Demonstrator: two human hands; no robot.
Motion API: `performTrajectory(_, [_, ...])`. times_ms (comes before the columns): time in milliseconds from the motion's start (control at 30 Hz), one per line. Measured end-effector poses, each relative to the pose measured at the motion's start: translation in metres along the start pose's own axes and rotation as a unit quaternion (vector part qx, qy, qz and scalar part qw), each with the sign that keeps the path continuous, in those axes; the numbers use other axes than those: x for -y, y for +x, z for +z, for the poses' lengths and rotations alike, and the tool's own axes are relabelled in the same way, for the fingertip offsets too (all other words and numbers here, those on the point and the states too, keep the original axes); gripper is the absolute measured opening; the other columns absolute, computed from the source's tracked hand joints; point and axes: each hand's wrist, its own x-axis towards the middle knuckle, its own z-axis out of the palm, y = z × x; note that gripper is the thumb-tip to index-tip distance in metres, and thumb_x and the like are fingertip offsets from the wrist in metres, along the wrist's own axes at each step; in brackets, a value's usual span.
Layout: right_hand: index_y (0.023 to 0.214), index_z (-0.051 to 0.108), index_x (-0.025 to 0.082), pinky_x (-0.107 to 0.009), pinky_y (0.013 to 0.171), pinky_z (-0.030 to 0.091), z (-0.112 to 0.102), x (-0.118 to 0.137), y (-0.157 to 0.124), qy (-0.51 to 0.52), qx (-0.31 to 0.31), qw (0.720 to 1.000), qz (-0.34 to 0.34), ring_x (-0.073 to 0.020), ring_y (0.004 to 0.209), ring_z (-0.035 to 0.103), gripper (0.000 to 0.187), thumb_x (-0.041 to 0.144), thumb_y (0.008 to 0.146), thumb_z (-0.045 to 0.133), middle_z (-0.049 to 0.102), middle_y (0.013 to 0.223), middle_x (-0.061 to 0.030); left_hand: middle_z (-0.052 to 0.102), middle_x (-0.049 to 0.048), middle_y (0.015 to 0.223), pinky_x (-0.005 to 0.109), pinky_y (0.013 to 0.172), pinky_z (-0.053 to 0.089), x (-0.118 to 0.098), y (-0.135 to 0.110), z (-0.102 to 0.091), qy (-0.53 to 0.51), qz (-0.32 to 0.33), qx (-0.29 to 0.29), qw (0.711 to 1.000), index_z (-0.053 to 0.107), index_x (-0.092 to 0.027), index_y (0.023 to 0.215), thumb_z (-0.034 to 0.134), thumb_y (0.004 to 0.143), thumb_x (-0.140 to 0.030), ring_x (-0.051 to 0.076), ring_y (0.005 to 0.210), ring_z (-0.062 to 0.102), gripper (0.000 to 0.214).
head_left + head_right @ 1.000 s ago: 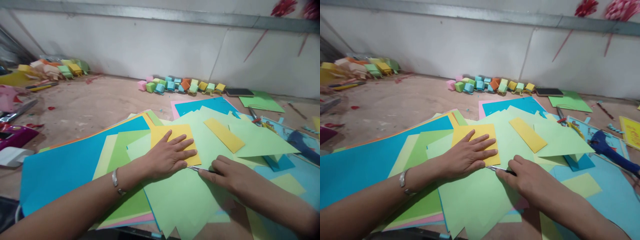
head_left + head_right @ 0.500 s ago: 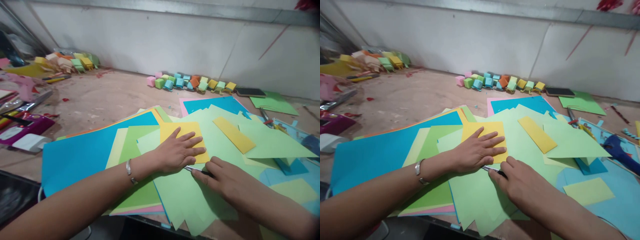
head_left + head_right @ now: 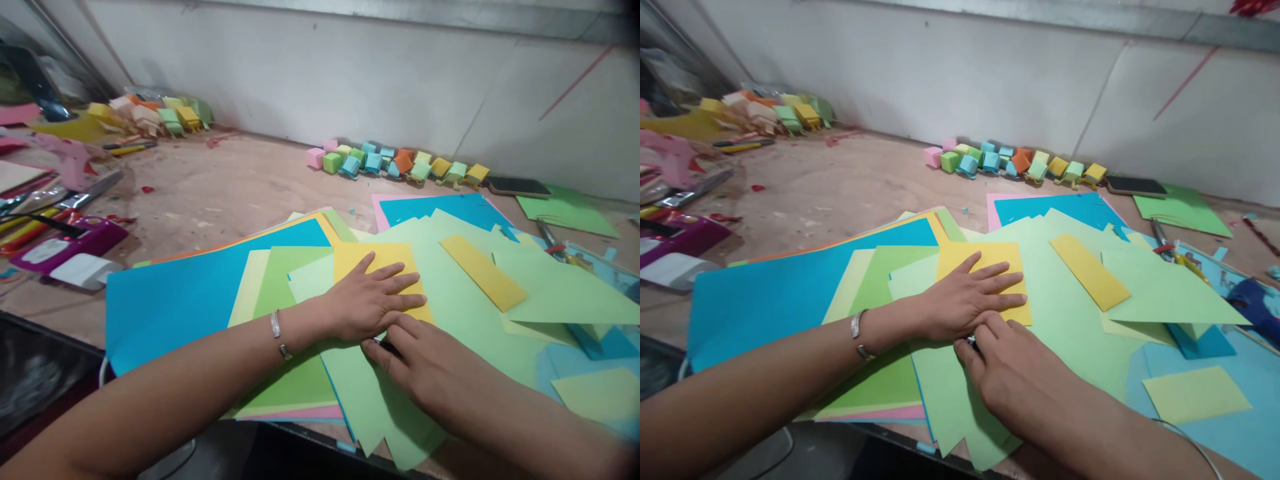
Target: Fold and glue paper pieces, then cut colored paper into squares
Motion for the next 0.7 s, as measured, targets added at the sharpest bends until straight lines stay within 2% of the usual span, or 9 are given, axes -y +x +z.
performTrajectory(100, [0.104, 0.066, 0.017, -0.031, 0.066, 0.039, 0.003, 0.011, 0.007, 0.009, 0.018, 0.999, 0.041, -0.0193, 0.078, 0.056, 0.024, 0.029, 0.100, 0.046, 0.064, 0.086, -0.0062, 0.020, -0.0003, 0.162, 0.063, 0.116, 0.005, 0.001, 0.001, 0.003, 0.000, 0.001, -0.018, 1.000, 0.037, -0.033, 0.148, 0.032, 0.102, -0.040, 0.027, 0.150, 0.015, 0.047])
performTrajectory(167, [0.109, 0.065, 0.018, -0.032, 0.065, 0.038, 0.002, 0.017, 0.006, -0.013, 0.015, 1.000, -0.002, -0.0205, 0.076, 0.054, 0.021, 0.028, 0.096, 0.052, 0.063, 0.083, -0.0061, 0.021, -0.0006, 0.162, 0.061, 0.117, 0.004, 0.000, 0.002, 0.004, -0.005, 0.000, -0.026, 1.000, 0.039, -0.033, 0.147, 0.032, 0.103, -0.040, 0.027, 0.150, 0.015, 0.045])
performTrajectory(233, [0.118, 0.062, 0.020, -0.033, 0.062, 0.036, -0.003, 0.020, -0.001, -0.033, 0.021, 0.997, -0.067, -0.0211, 0.072, 0.051, 0.027, 0.026, 0.092, 0.055, 0.060, 0.078, -0.0052, 0.022, -0.0002, 0.162, 0.059, 0.118, 0.002, -0.001, 0.001, 0.004, -0.014, -0.001, -0.030, 0.999, 0.039, -0.033, 0.147, 0.032, 0.103, -0.041, 0.026, 0.150, 0.016, 0.045])
performTrajectory(300, [0.125, 0.057, 0.020, -0.032, 0.059, 0.035, -0.011, 0.019, -0.015, -0.038, 0.027, 0.996, -0.080, -0.0211, 0.069, 0.048, 0.035, 0.027, 0.091, 0.056, 0.058, 0.077, -0.0044, 0.025, 0.0002, 0.161, 0.056, 0.119, 0.001, -0.001, 0.000, 0.005, -0.022, -0.008, -0.038, 0.999, 0.039, -0.034, 0.147, 0.032, 0.103, -0.042, 0.025, 0.150, 0.017, 0.046])
performTrajectory(367, [0.130, 0.053, 0.020, -0.031, 0.058, 0.036, -0.021, 0.015, -0.036, -0.030, 0.015, 0.999, -0.040, -0.0203, 0.068, 0.048, 0.039, 0.023, 0.091, 0.054, 0.057, 0.077, -0.0041, 0.027, 0.0010, 0.160, 0.057, 0.118, 0.003, 0.000, 0.000, 0.007, -0.023, -0.012, -0.045, 0.999, 0.042, -0.035, 0.146, 0.033, 0.102, -0.043, 0.027, 0.149, 0.021, 0.045])
performTrajectory(433, [0.136, 0.048, 0.018, -0.029, 0.057, 0.038, -0.028, 0.006, -0.065, -0.035, -0.018, 0.999, 0.011, -0.0187, 0.068, 0.049, 0.044, 0.011, 0.092, 0.048, 0.057, 0.079, -0.0043, 0.026, 0.0023, 0.160, 0.058, 0.118, 0.005, 0.002, 0.001, 0.010, -0.016, -0.011, -0.061, 0.998, 0.040, -0.035, 0.147, 0.034, 0.101, -0.046, 0.029, 0.148, 0.022, 0.047])
performTrajectory(567, [0.143, 0.040, 0.017, -0.026, 0.063, 0.047, -0.029, -0.021, -0.140, -0.066, -0.067, 0.985, 0.148, -0.0155, 0.072, 0.055, 0.052, 0.002, 0.094, 0.034, 0.058, 0.083, -0.0054, 0.028, 0.0011, 0.159, 0.060, 0.117, 0.005, 0.003, 0.003, 0.013, 0.002, -0.016, -0.064, 0.998, 0.038, -0.037, 0.147, 0.035, 0.101, -0.047, 0.031, 0.148, 0.021, 0.048])
performTrajectory(633, [0.137, 0.047, 0.022, -0.024, 0.064, 0.049, -0.027, -0.040, -0.174, -0.083, -0.059, 0.977, 0.187, -0.0143, 0.074, 0.058, 0.051, 0.001, 0.093, 0.033, 0.060, 0.089, -0.0059, 0.029, 0.0010, 0.159, 0.062, 0.116, 0.003, 0.003, 0.003, 0.013, 0.017, -0.029, -0.077, 0.996, 0.038, -0.037, 0.147, 0.036, 0.101, -0.046, 0.032, 0.148, 0.022, 0.048])
performTrajectory(700, [0.128, 0.057, 0.027, -0.027, 0.066, 0.052, -0.027, -0.060, -0.196, -0.140, -0.074, 0.965, 0.208, -0.0162, 0.079, 0.061, 0.040, 0.010, 0.094, 0.043, 0.063, 0.098, -0.0066, 0.031, 0.0019, 0.158, 0.064, 0.116, 0.002, 0.002, 0.003, 0.012, 0.033, -0.044, -0.095, 0.994, 0.039, -0.036, 0.147, 0.035, 0.101, -0.045, 0.032, 0.147, 0.023, 0.047])
